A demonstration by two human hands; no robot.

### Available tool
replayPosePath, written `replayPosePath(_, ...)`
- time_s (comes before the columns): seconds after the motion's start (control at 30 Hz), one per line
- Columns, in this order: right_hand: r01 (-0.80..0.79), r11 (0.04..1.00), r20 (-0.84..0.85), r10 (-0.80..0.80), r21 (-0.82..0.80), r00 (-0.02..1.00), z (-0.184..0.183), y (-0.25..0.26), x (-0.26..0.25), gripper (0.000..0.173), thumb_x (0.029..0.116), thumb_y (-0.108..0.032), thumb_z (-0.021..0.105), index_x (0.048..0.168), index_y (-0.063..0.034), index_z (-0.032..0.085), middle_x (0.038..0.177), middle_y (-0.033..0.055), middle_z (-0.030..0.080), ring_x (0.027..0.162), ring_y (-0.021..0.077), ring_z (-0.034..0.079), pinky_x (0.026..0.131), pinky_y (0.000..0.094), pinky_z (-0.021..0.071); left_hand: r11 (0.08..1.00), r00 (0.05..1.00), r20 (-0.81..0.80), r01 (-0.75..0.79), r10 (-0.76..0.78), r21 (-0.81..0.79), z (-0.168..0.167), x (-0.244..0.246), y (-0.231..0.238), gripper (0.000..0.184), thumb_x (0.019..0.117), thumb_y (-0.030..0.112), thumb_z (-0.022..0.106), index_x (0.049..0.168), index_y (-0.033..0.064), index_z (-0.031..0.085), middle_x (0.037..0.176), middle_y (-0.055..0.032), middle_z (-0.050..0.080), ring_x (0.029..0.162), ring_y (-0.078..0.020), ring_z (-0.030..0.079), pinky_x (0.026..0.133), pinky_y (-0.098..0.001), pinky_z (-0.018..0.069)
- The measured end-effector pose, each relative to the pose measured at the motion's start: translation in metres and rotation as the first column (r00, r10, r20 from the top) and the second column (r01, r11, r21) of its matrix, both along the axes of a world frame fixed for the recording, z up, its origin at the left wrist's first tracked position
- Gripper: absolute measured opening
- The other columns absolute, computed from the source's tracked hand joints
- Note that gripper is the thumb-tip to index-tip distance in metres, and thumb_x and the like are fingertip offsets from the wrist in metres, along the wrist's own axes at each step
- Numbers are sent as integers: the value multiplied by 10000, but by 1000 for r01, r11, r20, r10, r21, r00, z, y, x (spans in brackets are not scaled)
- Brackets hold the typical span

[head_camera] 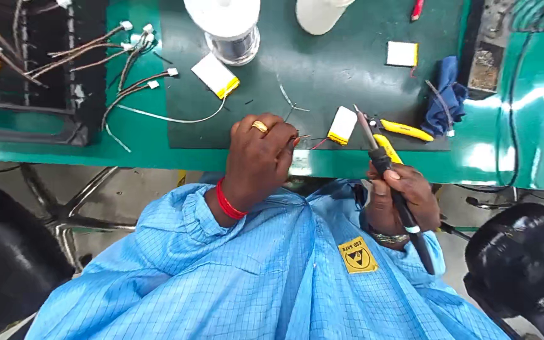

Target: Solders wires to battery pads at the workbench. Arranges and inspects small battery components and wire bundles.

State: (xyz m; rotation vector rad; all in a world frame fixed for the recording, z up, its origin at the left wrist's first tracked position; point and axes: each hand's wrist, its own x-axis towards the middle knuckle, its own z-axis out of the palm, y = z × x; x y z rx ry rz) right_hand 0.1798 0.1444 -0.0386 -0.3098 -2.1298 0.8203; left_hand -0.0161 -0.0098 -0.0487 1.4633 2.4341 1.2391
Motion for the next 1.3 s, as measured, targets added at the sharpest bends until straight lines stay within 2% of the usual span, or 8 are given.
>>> replayPosePath(0.1,196,978,-101,-202,-69,974,50,33,14,119,1018,-250,642,1136,-250,660,994,-144,726,841,5,704,711,204,610,1000,1000,-5,1,-1,9,4,-3,4,179,996,160,592,967,68,742,1021,-150,713,979,-313,660,855,-499,473)
replayPosePath(0.3,516,846,51,-514,-133,856,139,132,25,166,971,-162,643,1094,-64,591,872,-74,687,705,40,691,655,242,611,997,992,-122,-33,24,-69,5,-20,16,231,1009,176,568,985,29,744,1058,-217,712,1030,-441,668,889,-645,469)
replayPosePath(0.53,555,814,300,-493,-173,816,108,216,-16,363,927,-259,723,1178,-6,655,971,40,690,741,44,650,700,243,563,997,996,-89,-10,2,-82,-2,-22,14,245,1010,177,583,1052,16,763,1127,-238,701,1074,-470,648,924,-650,470)
replayPosePath(0.73,470,674,413,-260,-570,873,59,159,-13,553,1014,-292,629,1463,-45,420,1057,40,678,791,70,662,719,270,564,991,993,-116,-12,-3,-133,8,-21,20,175,984,35,574,994,-22,739,1058,-253,713,1056,-477,664,941,-620,494)
replayPosePath(0.97,159,982,448,-96,-106,889,54,80,-17,249,985,-155,658,1167,9,706,1030,143,739,865,164,722,792,347,601,998,987,-150,63,-65,-16,46,-25,61,179,992,45,574,1034,-11,739,1046,-233,716,1021,-436,675,914,-585,512)
replayPosePath(1.1,-183,983,538,145,18,831,48,48,-31,345,916,-124,698,1239,-3,705,1180,167,731,1115,364,678,983,555,510,999,984,-173,39,-36,14,62,-23,65,254,982,142,641,1182,14,731,1197,-215,709,1180,-431,633,996,-604,448)
replayPosePath(1.23,-231,970,645,127,79,753,32,43,-50,488,840,-152,776,1296,-25,659,1287,189,680,1183,467,596,908,657,460,993,983,-184,-7,30,121,75,-23,26,235,993,166,646,1143,15,743,1168,-179,727,1166,-358,647,1028,-546,442)
replayPosePath(1.3,-227,971,648,126,75,752,33,45,-56,461,796,-146,802,1222,-19,680,1199,208,690,1140,483,593,892,673,457,985,982,-160,-82,105,150,73,-30,-2,230,997,163,639,1124,1,741,1126,-189,727,1097,-336,668,977,-524,487)
